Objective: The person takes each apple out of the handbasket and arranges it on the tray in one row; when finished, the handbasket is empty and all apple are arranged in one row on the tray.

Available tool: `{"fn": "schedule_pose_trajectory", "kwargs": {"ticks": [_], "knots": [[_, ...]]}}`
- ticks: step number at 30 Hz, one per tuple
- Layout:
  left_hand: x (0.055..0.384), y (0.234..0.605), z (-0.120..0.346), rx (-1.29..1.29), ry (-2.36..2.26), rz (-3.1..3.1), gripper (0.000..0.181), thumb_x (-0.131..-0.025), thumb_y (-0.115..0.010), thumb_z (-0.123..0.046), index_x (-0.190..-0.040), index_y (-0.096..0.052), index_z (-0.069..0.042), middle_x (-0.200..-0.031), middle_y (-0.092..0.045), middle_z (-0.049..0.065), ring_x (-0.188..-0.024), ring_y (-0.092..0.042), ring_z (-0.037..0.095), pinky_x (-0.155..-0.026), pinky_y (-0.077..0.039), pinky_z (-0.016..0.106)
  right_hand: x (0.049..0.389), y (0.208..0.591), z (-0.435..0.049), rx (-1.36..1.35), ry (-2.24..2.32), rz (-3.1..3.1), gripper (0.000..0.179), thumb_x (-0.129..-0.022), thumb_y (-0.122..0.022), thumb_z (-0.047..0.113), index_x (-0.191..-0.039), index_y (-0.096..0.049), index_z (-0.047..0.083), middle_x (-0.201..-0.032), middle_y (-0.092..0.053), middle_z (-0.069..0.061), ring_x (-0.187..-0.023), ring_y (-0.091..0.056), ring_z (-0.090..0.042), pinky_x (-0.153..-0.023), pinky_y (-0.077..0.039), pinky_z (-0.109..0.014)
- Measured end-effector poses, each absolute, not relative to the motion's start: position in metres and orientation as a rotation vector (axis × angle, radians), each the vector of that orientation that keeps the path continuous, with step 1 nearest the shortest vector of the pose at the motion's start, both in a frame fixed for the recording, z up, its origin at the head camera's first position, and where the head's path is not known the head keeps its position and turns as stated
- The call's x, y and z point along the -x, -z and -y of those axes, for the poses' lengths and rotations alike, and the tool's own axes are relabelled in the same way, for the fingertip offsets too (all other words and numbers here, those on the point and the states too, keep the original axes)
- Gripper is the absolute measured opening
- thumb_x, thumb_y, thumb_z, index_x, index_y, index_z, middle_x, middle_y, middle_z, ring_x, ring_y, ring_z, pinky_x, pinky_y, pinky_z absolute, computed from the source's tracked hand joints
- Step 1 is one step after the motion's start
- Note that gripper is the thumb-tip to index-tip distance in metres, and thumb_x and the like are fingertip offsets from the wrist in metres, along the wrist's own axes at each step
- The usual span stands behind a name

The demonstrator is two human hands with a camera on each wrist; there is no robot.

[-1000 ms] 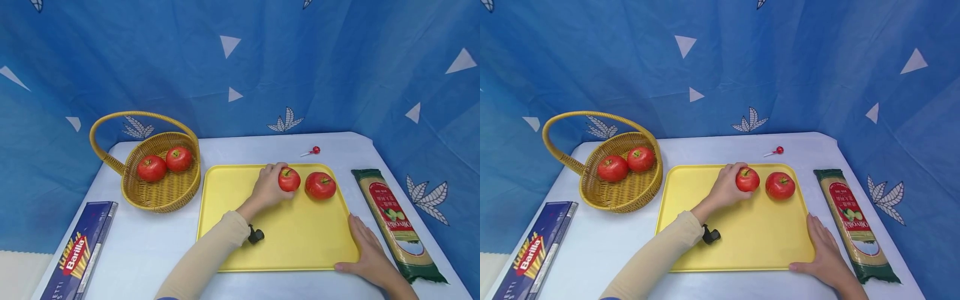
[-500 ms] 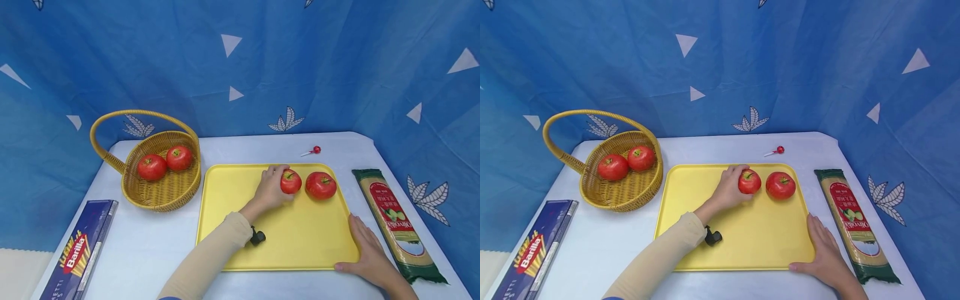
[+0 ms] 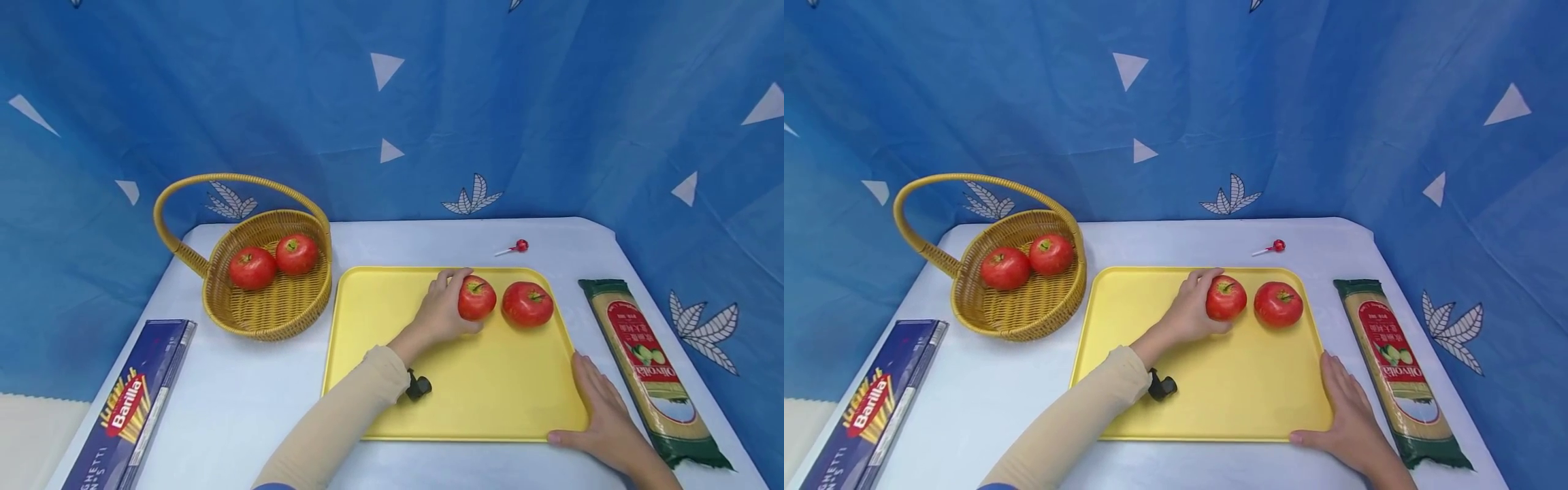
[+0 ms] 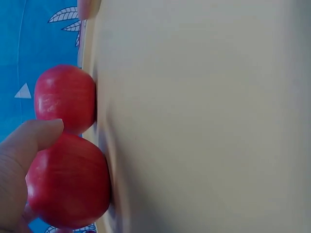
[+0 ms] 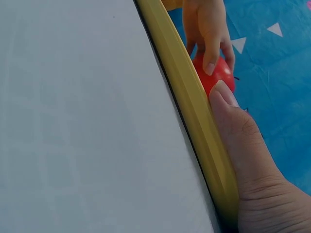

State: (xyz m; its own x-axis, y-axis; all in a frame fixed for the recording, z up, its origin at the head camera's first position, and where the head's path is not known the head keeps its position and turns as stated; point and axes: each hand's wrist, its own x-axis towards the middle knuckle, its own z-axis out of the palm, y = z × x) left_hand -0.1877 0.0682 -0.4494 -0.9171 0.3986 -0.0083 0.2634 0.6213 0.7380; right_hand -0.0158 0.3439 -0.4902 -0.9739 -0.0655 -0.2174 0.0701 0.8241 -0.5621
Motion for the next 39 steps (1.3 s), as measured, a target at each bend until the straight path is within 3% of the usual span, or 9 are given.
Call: {"fn": "schedule_pose_trajectory", "kwargs": {"ticks": [10,18,24,30,35,39], "knots": [[0.175,0.429,-0.043,-0.603,-1.124,-2.708,0.103,-0.07,-0.088,-0.039,-0.154,-0.028,-0.03,-0.154,-0.034,0.004,-0.135,-0.041,0.025,-0.104,-0.047,0.047,0.016,0.494,-0.345,-0.016,0.856,-2.759,0.137,-0.071,-0.082,0.055,-0.156,0.016,0.011,-0.163,0.012,-0.025,-0.15,0.016,-0.046,-0.116,0.028,-0.049],[0.153,0.392,0.028,-0.61,-1.227,-2.77,0.096,-0.075,-0.084,-0.042,-0.154,-0.029,-0.033,-0.154,-0.032,0.002,-0.14,-0.034,0.026,-0.11,-0.038,0.053,0.016,0.495,-0.347,-0.022,0.864,-2.745,0.137,-0.072,-0.082,0.053,-0.156,0.016,0.01,-0.163,0.012,-0.027,-0.149,0.015,-0.048,-0.116,0.027,-0.052],[0.141,0.381,0.096,-0.415,-1.284,-2.978,0.083,-0.079,-0.081,-0.038,-0.149,-0.039,-0.025,-0.148,-0.039,0.007,-0.138,-0.034,0.028,-0.109,-0.038,0.056,0.016,0.493,-0.348,-0.012,0.847,-2.747,0.137,-0.072,-0.082,0.054,-0.156,0.016,0.009,-0.163,0.012,-0.027,-0.149,0.015,-0.047,-0.115,0.029,-0.049],[0.145,0.377,0.159,-0.137,-1.26,-3.204,0.079,-0.079,-0.081,-0.028,-0.147,-0.042,-0.015,-0.146,-0.041,0.015,-0.135,-0.035,0.034,-0.106,-0.036,0.063,0.018,0.491,-0.347,-0.028,0.862,-2.725,0.138,-0.071,-0.083,0.054,-0.156,0.018,0.009,-0.162,0.013,-0.028,-0.148,0.016,-0.049,-0.115,0.028,-0.055],[0.163,0.378,0.199,0.178,-1.138,-3.196,0.087,-0.081,-0.078,-0.026,-0.153,-0.029,-0.015,-0.152,-0.03,0.02,-0.14,-0.026,0.04,-0.103,-0.037,0.07,0.018,0.491,-0.348,-0.03,0.871,-2.72,0.138,-0.072,-0.082,0.053,-0.156,0.018,0.009,-0.162,0.014,-0.028,-0.148,0.016,-0.05,-0.114,0.029,-0.054],[0.179,0.383,0.219,0.284,-1.03,-3.105,0.097,-0.083,-0.076,-0.027,-0.158,-0.016,-0.013,-0.158,-0.018,0.025,-0.144,-0.017,0.045,-0.102,-0.036,0.074,0.019,0.492,-0.348,-0.036,0.872,-2.711,0.138,-0.072,-0.082,0.053,-0.156,0.018,0.009,-0.162,0.014,-0.028,-0.147,0.016,-0.051,-0.114,0.029,-0.055]]}}
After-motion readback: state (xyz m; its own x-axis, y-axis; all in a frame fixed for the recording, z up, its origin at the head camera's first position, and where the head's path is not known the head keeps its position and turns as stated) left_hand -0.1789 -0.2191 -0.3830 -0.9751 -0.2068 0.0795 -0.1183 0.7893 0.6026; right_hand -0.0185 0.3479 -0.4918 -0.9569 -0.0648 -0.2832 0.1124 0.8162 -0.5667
